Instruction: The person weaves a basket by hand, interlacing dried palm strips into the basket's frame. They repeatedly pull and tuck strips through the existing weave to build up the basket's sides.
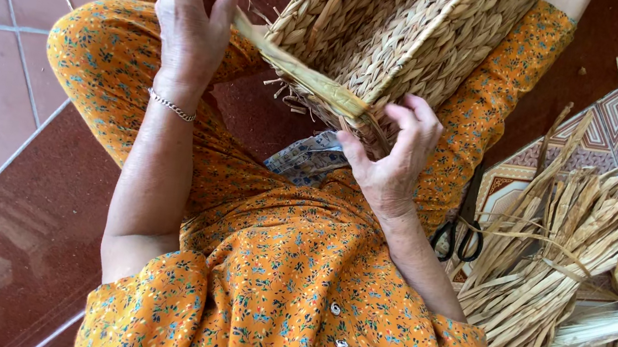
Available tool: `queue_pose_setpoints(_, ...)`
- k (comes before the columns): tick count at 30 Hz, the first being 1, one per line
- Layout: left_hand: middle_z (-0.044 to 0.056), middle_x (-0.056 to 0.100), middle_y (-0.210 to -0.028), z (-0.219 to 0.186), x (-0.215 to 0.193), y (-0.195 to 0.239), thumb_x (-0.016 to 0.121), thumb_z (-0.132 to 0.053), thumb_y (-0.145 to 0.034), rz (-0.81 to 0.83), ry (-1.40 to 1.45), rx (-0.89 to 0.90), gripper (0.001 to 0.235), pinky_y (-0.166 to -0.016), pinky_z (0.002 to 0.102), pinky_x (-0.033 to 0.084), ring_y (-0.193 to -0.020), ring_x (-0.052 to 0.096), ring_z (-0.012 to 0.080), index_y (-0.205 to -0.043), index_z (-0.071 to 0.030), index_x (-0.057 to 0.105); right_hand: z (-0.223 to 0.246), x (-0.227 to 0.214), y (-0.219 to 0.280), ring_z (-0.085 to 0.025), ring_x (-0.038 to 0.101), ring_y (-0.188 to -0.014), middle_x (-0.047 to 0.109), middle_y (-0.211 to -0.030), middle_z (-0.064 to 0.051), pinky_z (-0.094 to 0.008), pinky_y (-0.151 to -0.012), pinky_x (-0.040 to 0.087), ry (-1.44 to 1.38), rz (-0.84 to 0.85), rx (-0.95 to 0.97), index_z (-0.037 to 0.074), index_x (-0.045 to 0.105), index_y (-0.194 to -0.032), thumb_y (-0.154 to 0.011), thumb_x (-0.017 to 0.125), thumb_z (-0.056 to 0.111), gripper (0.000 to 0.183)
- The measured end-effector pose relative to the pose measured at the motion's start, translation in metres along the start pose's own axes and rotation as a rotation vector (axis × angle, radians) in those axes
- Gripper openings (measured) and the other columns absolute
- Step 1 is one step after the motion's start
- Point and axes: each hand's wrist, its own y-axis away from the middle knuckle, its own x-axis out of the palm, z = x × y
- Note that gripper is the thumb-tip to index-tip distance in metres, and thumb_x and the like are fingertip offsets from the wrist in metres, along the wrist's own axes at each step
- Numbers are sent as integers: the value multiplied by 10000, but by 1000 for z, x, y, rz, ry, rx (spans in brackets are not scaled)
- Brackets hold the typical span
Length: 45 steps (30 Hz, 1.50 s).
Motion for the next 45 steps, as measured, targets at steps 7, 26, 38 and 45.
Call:
queue_pose_setpoints(7, 189, 643, -1230, -19, -47, -8, 731, 69, -847, 109, 23, 207, 498, -958, 460, 521, -1126, 630, 305, -1326, 97, 600, -10, -4, 0, -294, 499, -1266, 546, -1371, -134, -459, -1107, 425, -60, 44, 72, 94, 620, -1172, -926, 885, 277, 406)
queue_pose_setpoints(26, 134, 732, -823, -67, 16, 1, 594, -327, -1072, 880, 392, -27, 296, -730, 405, 571, -759, 723, 273, -1039, -84, 760, -37, -7, -24, -427, 488, -1446, 454, -1547, -304, -529, -1249, 427, 3, 45, -7, 1, 439, -1521, -855, 962, 391, 932)
queue_pose_setpoints(38, 88, 735, -749, -175, 4, 1, 605, -261, -1042, 905, 584, 56, 262, -569, 328, 553, -616, 703, 162, -1125, -68, 760, -110, -92, -59, -253, 652, -1320, 667, -1405, -220, -380, -1214, 492, -754, 223, 222, -43, 590, -1446, -885, 829, 224, 666)
queue_pose_setpoints(45, 51, 780, -974, -172, 37, -23, 556, -254, -1131, 929, 821, -42, 302, -746, 280, 573, -843, 669, 86, -1235, -31, 732, -143, -97, -93, -259, 679, -1214, 717, -1302, -211, -405, -1141, 519, -732, 195, 342, -19, 635, -1400, -870, 775, 385, 681)
